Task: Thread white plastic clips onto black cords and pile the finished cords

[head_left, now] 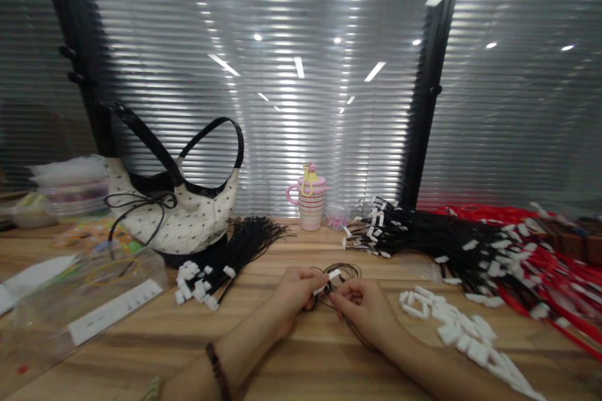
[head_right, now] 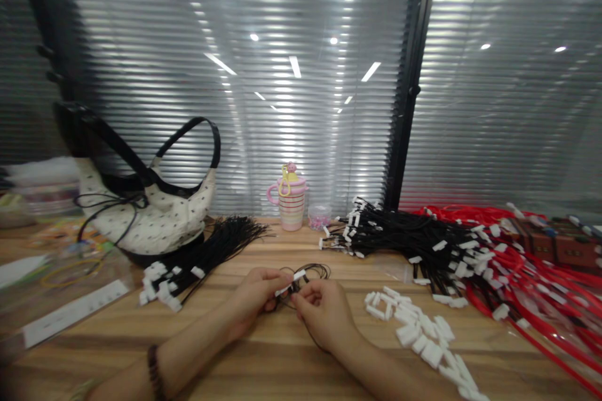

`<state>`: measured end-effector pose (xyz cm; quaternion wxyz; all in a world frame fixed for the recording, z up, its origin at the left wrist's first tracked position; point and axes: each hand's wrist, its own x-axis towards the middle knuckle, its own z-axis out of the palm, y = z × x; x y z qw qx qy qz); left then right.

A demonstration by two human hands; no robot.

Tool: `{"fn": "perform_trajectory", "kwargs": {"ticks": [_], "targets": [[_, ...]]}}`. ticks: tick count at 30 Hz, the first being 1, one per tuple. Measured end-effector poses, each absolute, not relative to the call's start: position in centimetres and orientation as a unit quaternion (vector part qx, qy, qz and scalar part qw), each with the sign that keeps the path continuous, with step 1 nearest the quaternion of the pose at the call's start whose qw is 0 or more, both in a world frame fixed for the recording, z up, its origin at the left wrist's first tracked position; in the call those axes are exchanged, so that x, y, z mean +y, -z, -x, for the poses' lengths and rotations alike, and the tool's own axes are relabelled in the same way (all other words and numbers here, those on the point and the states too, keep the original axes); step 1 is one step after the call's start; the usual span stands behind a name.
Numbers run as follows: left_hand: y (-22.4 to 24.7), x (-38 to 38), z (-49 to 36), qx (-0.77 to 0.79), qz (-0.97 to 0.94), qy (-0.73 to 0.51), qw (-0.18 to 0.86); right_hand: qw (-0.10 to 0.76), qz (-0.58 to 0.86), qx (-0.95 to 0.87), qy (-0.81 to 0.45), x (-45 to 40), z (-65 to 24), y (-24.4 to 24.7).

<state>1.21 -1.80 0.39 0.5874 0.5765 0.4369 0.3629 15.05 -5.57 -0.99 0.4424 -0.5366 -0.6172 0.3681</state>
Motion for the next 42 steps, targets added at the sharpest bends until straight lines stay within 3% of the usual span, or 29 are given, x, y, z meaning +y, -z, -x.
{"fn": "perform_trajectory", "kwargs": {"ticks": [42], "targets": [[-0.4, -2.2, -1.38, 0.451, -0.586, -0.357, 0.57, 0.454, 0.52, -0.632, -0.353, -5.38, -15.2, 1.43]]}}
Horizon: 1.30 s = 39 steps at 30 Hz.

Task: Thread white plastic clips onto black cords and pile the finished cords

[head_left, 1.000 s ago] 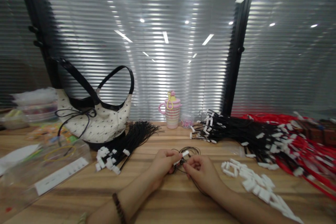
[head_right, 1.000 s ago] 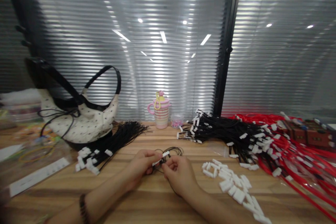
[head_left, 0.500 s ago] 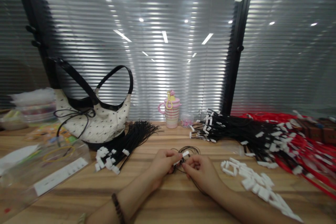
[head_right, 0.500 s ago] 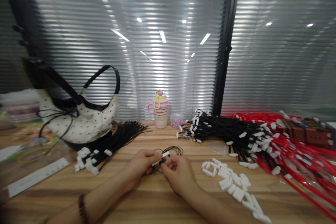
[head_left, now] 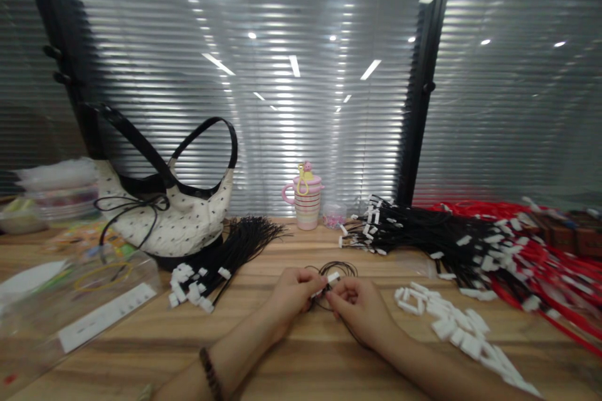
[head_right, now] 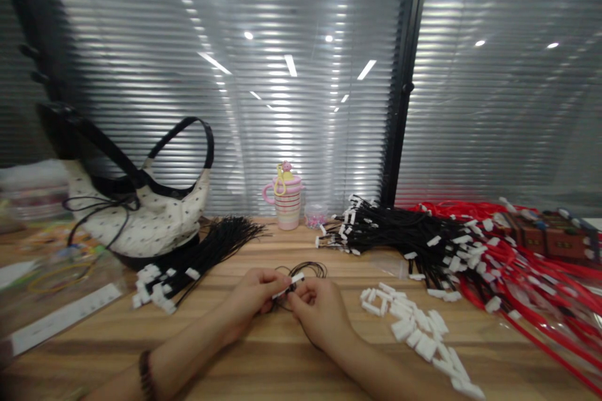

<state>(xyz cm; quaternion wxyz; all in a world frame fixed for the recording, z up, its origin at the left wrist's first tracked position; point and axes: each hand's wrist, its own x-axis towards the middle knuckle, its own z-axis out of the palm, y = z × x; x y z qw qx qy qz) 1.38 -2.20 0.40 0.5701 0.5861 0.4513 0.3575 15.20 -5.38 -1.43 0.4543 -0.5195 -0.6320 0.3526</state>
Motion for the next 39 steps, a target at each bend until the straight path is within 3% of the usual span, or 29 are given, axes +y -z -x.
{"fn": "perform_trajectory", "kwargs": {"ticks": [39], "targets": [[-1.12, -2.87, -1.79, 0.466, -0.572, -0.368, 0.566, 0.482, 0.504, -0.623, -0.355, -5.12, -15.29, 1.93]]}}
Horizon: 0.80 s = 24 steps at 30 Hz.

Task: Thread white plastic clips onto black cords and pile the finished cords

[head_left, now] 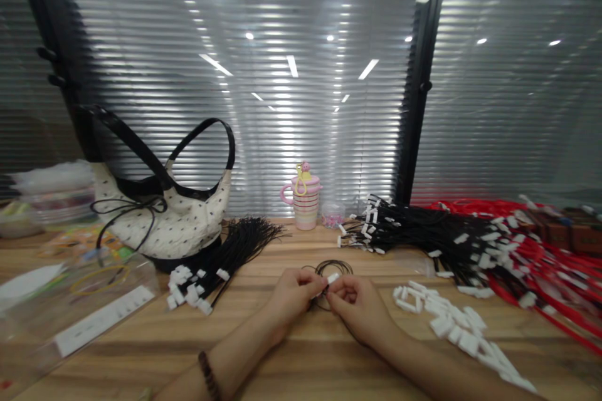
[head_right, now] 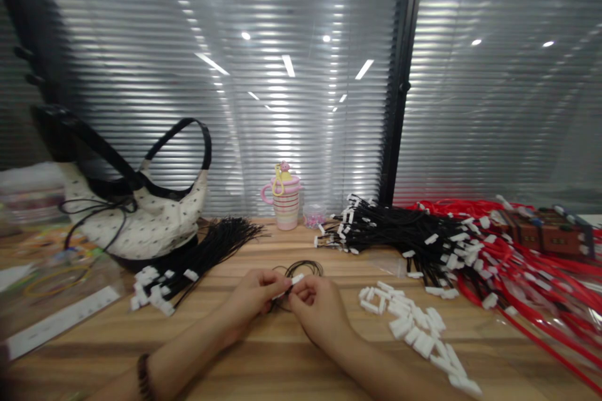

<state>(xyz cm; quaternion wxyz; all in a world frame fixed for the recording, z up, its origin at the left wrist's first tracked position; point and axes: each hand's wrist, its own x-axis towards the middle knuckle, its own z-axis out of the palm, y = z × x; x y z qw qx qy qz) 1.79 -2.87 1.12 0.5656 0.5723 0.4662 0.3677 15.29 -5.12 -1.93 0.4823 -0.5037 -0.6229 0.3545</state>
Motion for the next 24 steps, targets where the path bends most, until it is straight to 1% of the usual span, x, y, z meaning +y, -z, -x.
{"fn": "perform_trajectory", "kwargs": {"ticks": [14, 24], "targets": [[-0.79, -2.65, -1.67, 0.461, -0.582, -0.363, 0.563, 0.488, 0.492, -0.621, -0.367, -5.13, -15.33, 1.95], [-0.91, -2.73, -1.75, 0.468, -0.575, -0.369, 0.56, 0.489, 0.499, -0.622, -0.353, -5.03, -15.26, 1.91]]}}
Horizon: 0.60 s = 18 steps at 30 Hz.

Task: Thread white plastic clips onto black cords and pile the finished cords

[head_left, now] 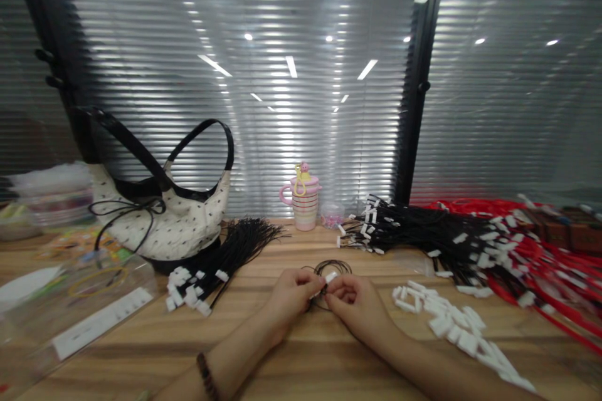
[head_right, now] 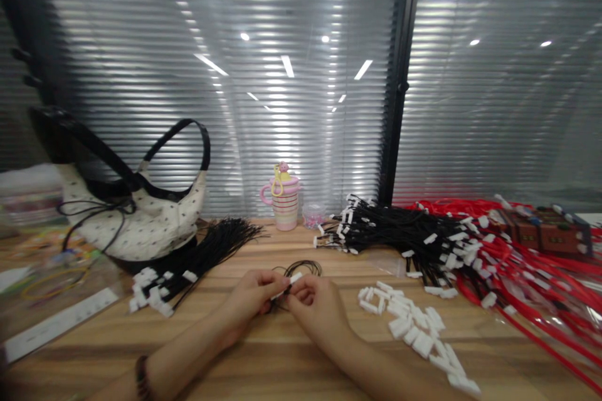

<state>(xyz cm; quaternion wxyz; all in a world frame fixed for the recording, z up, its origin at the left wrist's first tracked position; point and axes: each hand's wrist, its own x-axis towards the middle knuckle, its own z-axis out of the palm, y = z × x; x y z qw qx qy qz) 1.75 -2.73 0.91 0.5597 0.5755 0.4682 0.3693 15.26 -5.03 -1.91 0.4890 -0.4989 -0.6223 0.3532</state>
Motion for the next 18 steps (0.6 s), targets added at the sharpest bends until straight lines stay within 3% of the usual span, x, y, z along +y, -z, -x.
{"fn": "perform_trajectory", "kwargs": {"ticks": [18], "targets": [[-0.49, -2.4, -1.73, 0.469, -0.559, -0.382, 0.568, 0.479, 0.537, -0.622, -0.309, -5.01, -15.35, 1.87]]}}
